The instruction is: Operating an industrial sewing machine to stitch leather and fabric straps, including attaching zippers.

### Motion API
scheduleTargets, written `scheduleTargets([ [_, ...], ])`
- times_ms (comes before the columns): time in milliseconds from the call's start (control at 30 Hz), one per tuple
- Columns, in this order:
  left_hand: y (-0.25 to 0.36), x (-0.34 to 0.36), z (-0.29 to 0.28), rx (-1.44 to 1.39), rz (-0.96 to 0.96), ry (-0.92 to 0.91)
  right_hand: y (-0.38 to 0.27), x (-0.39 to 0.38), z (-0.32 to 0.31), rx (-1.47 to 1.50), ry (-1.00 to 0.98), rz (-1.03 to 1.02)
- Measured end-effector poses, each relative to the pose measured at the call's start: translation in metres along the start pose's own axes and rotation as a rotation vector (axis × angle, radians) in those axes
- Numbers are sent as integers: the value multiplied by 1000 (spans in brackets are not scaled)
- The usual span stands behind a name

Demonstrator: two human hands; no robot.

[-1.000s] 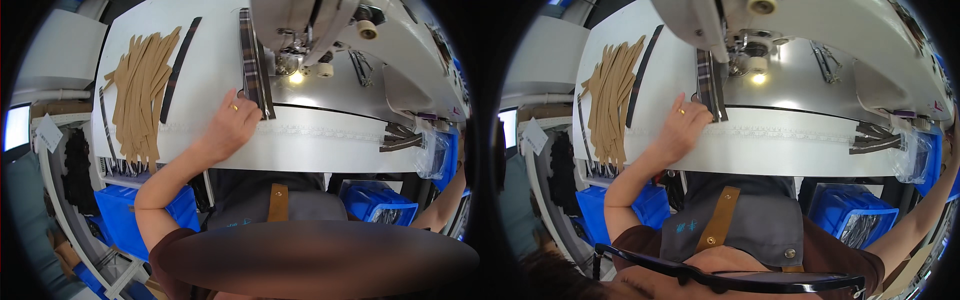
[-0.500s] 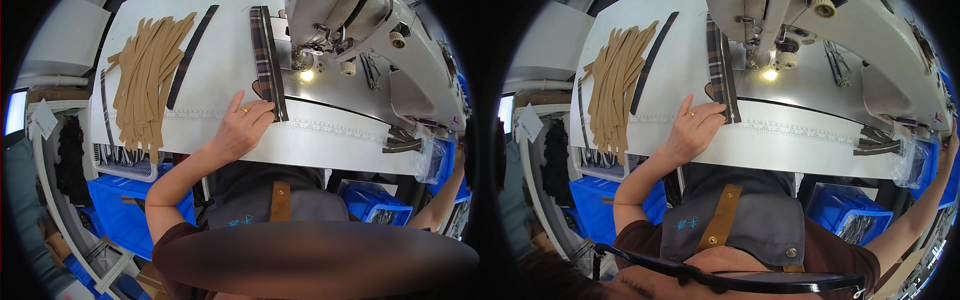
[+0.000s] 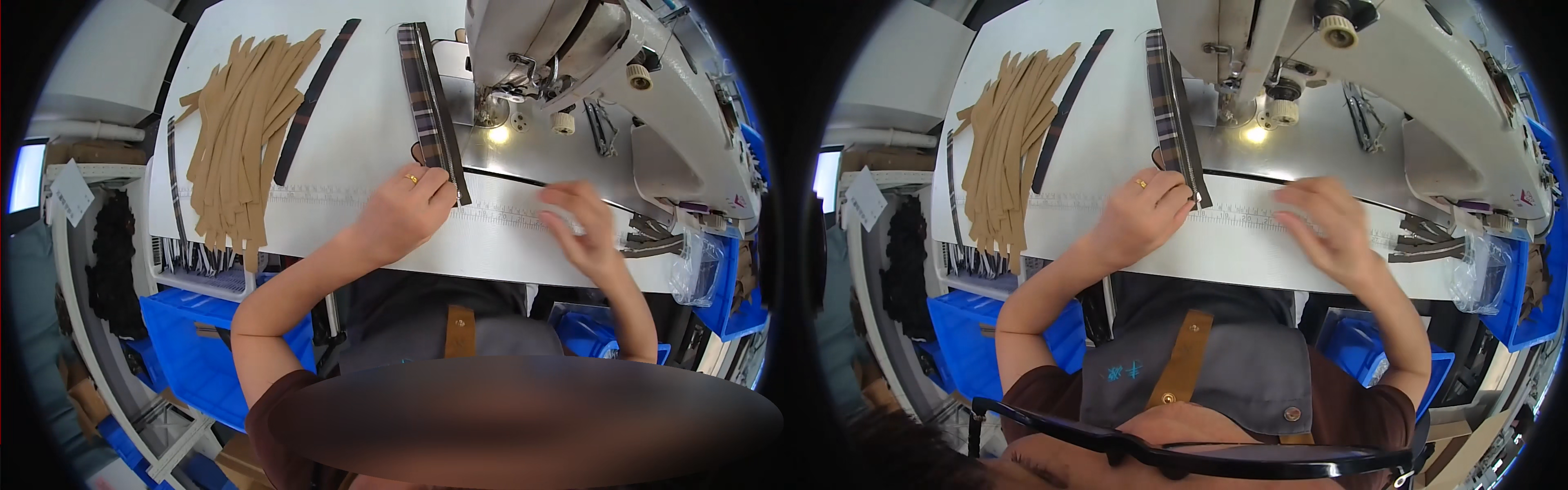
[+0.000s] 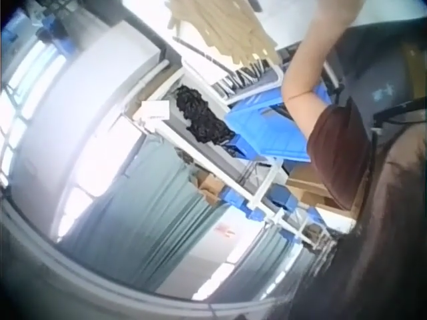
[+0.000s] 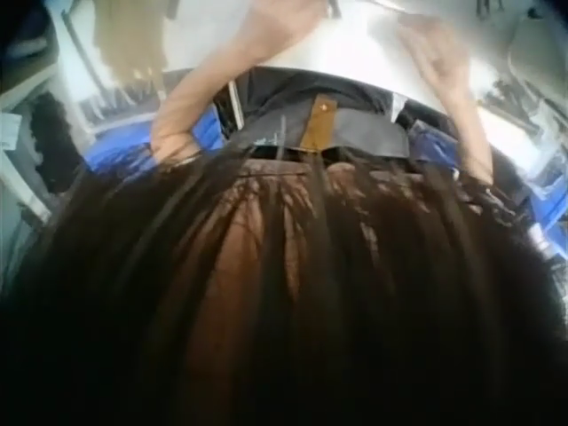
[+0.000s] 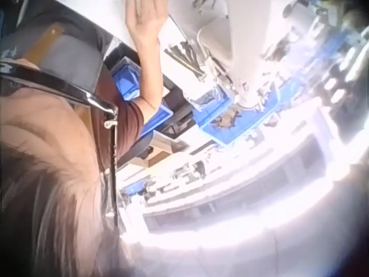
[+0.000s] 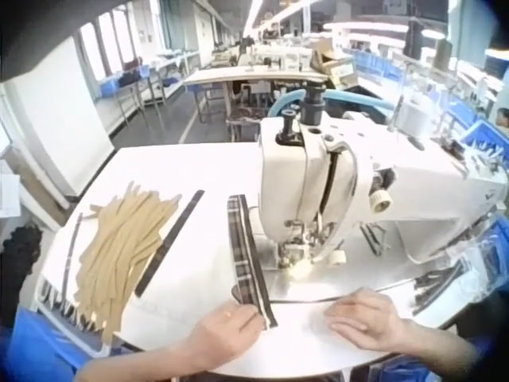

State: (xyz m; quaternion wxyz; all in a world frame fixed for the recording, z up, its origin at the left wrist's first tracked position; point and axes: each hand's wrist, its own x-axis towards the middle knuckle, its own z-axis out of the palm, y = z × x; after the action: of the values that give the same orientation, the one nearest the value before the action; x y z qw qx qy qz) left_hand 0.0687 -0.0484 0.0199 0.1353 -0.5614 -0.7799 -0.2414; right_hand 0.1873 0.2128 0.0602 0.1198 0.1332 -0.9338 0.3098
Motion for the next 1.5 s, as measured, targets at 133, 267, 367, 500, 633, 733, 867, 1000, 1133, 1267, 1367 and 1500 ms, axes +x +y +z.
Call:
scheduleTargets([
  [133, -4, 4, -3, 19, 30, 38, -15, 66, 54, 119, 20, -185],
  [267, -8, 0, -12, 1, 33, 28, -15, 107, 52, 6, -256, -191],
  [367, -8, -2, -17, -69, -1, -27, -17, 118, 52, -222, -561, -173],
  [500, -12, -4, -22, -83, 18, 4, -20, 111, 61, -298, -248, -444],
  [633, -13, -6, -22, -84, -36, 2, -11, 102, 64, -174, -184, -460],
  [733, -12, -5, -18, -94, -45, 7, -7, 96, 62, -145, -190, -505],
  [867, -12, -4, -16, -117, -68, 63, -7, 96, 62, -110, -147, -502],
  [1000, -11, -4, -14, -122, -79, 40, -10, 96, 64, -126, -147, -516],
  [1133, -14, -1, -10, -93, -76, 64, -11, 98, 65, -153, -166, -493],
  [1267, -19, 5, -9, -67, -58, 112, -13, 102, 65, -223, -190, -451],
  [1367, -19, 8, -14, -124, -25, 93, -16, 99, 61, -182, -323, -383],
  [1500, -18, 10, -22, -132, -9, 27, -17, 92, 57, -6, -375, -358],
])
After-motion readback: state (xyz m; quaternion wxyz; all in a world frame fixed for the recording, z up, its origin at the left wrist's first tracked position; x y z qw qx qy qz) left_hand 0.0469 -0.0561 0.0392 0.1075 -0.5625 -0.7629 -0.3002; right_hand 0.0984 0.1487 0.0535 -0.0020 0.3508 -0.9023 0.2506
